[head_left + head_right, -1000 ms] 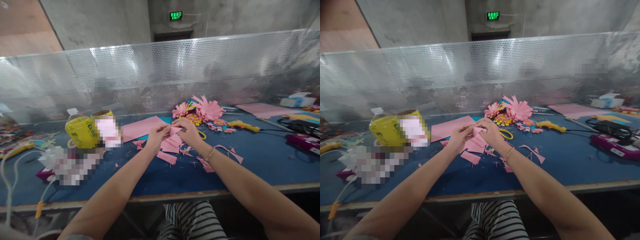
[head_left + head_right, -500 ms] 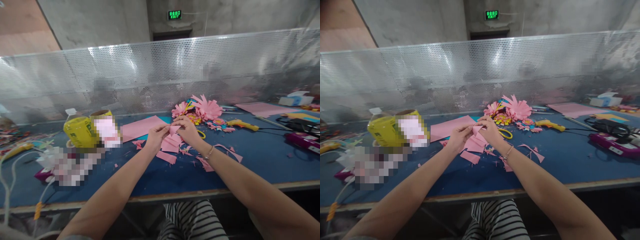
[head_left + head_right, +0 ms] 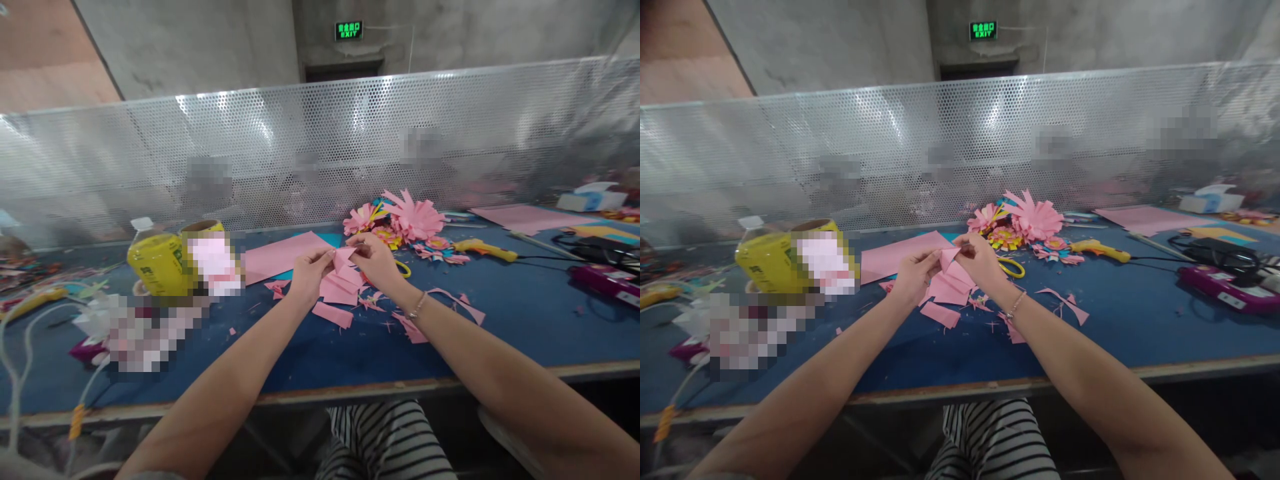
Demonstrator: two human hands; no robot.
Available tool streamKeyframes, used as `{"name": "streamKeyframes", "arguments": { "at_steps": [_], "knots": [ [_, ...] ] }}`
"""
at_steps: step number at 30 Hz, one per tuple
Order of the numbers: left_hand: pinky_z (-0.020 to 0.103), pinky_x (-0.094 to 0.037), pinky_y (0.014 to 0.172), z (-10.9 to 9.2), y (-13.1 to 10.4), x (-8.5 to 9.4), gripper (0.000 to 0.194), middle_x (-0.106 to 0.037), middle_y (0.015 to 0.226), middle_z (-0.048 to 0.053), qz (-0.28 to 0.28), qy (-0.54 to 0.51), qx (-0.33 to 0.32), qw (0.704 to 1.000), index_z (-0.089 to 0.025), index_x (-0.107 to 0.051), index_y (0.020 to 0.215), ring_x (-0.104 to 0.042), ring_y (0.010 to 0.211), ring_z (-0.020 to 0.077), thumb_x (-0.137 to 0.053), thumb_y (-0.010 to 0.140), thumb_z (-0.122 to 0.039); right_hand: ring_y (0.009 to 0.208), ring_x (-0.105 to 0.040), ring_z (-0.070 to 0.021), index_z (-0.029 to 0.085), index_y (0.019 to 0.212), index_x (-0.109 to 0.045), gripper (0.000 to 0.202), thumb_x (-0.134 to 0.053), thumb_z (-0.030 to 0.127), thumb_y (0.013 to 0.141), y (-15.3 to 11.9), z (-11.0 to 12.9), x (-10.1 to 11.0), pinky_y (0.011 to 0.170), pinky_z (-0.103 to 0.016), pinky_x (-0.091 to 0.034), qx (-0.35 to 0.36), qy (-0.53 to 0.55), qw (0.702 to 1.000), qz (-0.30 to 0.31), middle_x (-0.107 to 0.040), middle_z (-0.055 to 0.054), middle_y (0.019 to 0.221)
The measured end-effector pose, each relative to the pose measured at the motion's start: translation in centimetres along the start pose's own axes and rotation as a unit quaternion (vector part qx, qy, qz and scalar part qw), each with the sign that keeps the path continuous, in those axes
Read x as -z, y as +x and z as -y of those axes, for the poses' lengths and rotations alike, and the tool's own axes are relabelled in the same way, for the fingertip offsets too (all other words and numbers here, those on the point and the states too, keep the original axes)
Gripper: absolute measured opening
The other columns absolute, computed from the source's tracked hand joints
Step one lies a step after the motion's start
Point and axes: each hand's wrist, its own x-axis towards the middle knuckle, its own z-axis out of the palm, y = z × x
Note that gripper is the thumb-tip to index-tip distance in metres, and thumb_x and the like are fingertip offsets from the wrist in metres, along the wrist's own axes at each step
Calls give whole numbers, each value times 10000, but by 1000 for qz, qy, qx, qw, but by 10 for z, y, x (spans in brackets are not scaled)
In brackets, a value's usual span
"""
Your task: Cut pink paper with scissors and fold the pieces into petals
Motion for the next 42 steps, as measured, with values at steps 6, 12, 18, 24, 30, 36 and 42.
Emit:
{"name": "streamKeyframes", "arguments": {
  "at_steps": [6,12,18,24,30,36,42],
  "knots": [
    [250,-447,643,-1,0,-1,162,-586,614,-2,-20,15,-19,1000,-122,-622,674,-523,582,77,-652,558,-231,625,-526,-97,191,838,-481,262,-519,108,592,0,3,-1,603,-256,-444,-35,38,999,-2,-544,-19,830],
    [220,-437,585,0,3,2,127,-551,564,-18,-25,49,-49,997,-125,-613,647,-484,520,55,-628,581,-232,729,-511,-104,181,883,-500,273,-478,124,616,1,0,3,659,-257,-432,-39,91,993,62,-530,-37,918],
    [242,-448,615,-1,1,6,173,-584,609,5,-15,135,-85,987,-133,-624,701,-512,561,79,-596,617,-281,670,-500,-107,170,877,-538,247,-546,261,647,-2,8,2,629,-257,-421,-68,42,994,73,-555,-20,785],
    [251,-458,596,-2,-1,6,193,-605,650,15,-24,177,-98,979,-139,-627,717,-536,599,104,-604,604,-294,603,-500,-103,153,783,-584,192,-557,292,653,-3,11,-1,573,-244,-410,-55,-5,997,51,-578,-23,697],
    [234,-450,579,-4,0,5,201,-612,657,14,-20,187,-85,979,-143,-626,717,-530,588,96,-611,597,-303,616,-510,-104,149,768,-585,184,-549,295,662,-2,8,-1,577,-238,-409,-62,6,997,52,-585,-26,704],
    [210,-432,542,-5,-1,4,205,-597,643,9,-16,188,-69,980,-137,-614,706,-503,550,76,-624,584,-302,623,-517,-103,141,781,-581,189,-571,271,643,-1,4,-2,579,-234,-409,-59,16,997,53,-586,-29,710],
    [208,-417,532,-5,-1,4,182,-580,606,1,-10,205,-86,975,-136,-612,687,-484,522,71,-611,597,-295,596,-507,-99,151,773,-581,185,-576,273,635,-1,5,-3,561,-235,-408,-61,11,997,50,-584,-19,691]
  ]
}}
